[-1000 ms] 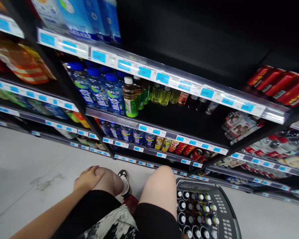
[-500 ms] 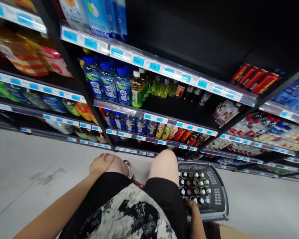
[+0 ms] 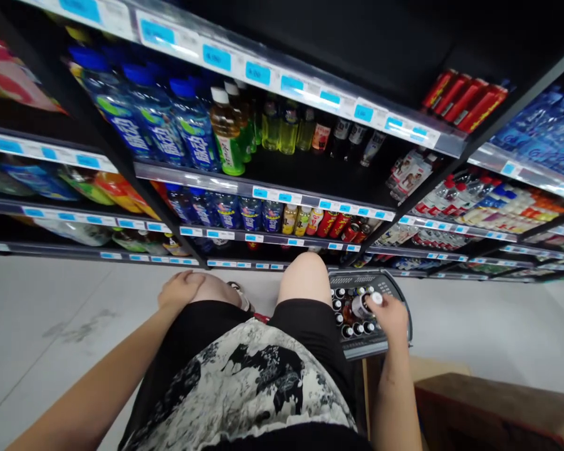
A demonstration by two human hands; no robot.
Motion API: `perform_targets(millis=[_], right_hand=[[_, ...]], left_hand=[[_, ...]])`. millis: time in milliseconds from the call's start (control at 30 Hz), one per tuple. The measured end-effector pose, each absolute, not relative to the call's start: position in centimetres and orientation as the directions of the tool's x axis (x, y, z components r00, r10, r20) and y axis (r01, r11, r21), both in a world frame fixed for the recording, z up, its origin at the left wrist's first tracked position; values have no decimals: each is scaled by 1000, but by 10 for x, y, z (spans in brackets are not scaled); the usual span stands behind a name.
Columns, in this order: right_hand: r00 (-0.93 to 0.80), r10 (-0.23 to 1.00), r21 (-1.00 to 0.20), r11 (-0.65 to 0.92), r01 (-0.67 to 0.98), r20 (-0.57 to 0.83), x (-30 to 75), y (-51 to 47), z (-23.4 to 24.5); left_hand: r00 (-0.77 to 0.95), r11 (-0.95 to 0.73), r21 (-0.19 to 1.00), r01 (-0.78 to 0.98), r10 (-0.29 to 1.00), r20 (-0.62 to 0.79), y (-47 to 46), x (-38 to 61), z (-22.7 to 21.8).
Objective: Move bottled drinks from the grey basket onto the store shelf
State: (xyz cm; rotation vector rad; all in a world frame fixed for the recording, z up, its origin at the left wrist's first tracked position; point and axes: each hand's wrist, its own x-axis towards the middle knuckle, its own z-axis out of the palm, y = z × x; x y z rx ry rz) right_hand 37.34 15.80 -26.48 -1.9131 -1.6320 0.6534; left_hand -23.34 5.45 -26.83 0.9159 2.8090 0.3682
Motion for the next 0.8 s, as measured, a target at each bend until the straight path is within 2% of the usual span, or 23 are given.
perform_targets(millis=[67,167,300,400,500,633,800], right_hand=[[262,964,-786,-122,606,52,361,156,-235],[347,921,-914,24,404,178,340,147,-205],[408,847,-923,220,316,342,324,135,-180],[392,843,-923,282,263,369,317,134,-170],[271,891,-915,288,283,365,306,137,-170],[77,936,-864,283,416,344,285,143,-178],[80,951,-853,230,468,300,264,148,-170]], left_hand=[[-800,782,282,556,595,-73,56,-230,-268],[-798,773,299,560,600,-56,56,-227,-270],[-791,757,320,569,610,-37,53,-231,-273],[-792,756,325,569,610,-31,51,-235,-277],[-798,761,326,561,602,-31,50,-236,-279],[-800,763,329,556,598,-34,49,-231,-276],[-805,766,336,548,593,-38,51,-227,-270]])
